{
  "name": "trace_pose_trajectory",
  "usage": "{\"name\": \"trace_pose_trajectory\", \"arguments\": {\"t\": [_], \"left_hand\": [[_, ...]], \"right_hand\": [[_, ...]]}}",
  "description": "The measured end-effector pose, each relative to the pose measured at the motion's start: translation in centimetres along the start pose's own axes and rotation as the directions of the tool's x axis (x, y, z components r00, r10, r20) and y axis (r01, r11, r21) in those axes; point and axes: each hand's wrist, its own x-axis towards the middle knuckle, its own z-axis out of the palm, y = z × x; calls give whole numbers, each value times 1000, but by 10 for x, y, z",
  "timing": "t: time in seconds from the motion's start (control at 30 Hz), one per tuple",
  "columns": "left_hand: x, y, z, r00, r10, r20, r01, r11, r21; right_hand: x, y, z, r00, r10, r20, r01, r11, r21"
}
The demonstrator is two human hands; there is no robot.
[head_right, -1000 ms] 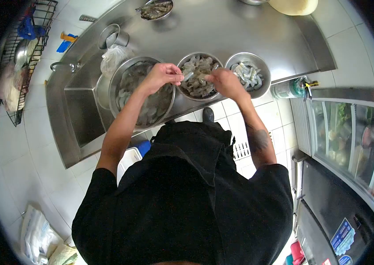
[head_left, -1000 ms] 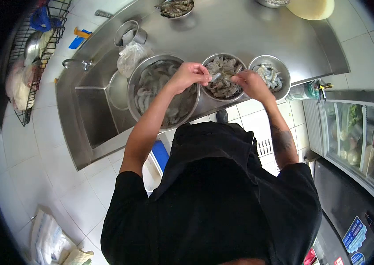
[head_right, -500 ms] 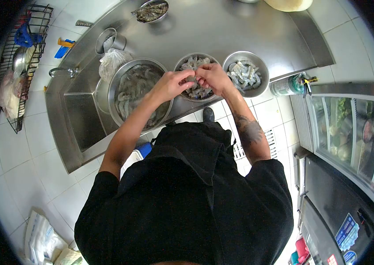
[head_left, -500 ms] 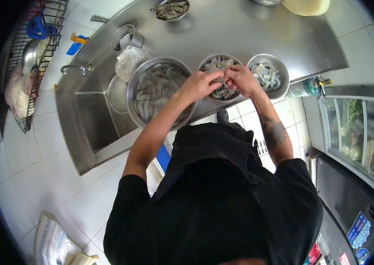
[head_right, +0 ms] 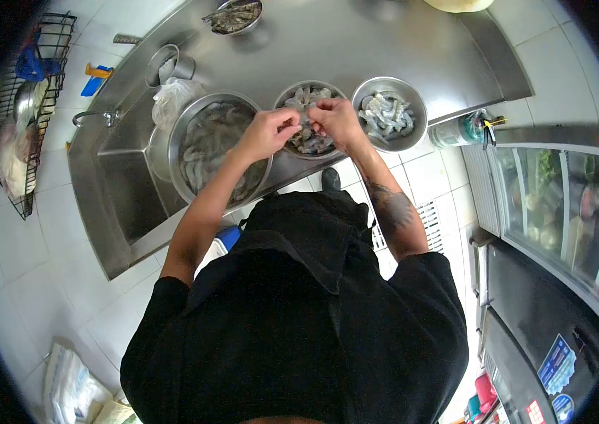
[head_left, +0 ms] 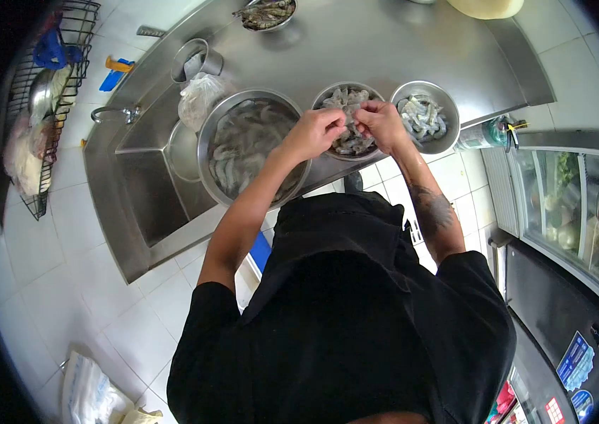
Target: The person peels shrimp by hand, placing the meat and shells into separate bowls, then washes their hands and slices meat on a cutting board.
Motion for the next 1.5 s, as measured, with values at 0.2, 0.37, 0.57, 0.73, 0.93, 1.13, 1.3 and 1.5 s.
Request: {"name": "trace_pose_trajectory", "arguments": {"t": [0.2,0.37,0.57,0.73,0.93,1.13,1.3,1.5], "left_hand": [[-8,-18,-1,992,-105,-66,95,985,-147],[2,-2,11,990,97,-98,-96,995,13],[3,-7,15,989,147,5,-147,980,138],[-1,-1,4,999,47,12,-47,999,25],[-4,-14,0,999,32,14,-32,999,26],[-21,-21,-30,999,7,34,-18,943,331],[-67,-38,-87,912,-343,-226,389,897,211],[-139,-81,-39,799,-601,-23,555,722,413]], "right_hand": [[0,-13,-22,999,-8,-40,8,1000,8],[-3,-20,-19,985,128,112,-120,990,-75],[2,-11,-14,988,81,133,-76,996,-44],[-3,-16,-15,999,33,9,-32,990,-139],[-16,-44,-48,971,-23,239,143,854,-500],[-31,-60,-101,925,-217,311,362,751,-552],[-39,-54,-146,936,-276,-216,-35,539,-842],[-37,-47,-121,923,-299,-244,-54,525,-849]]}}
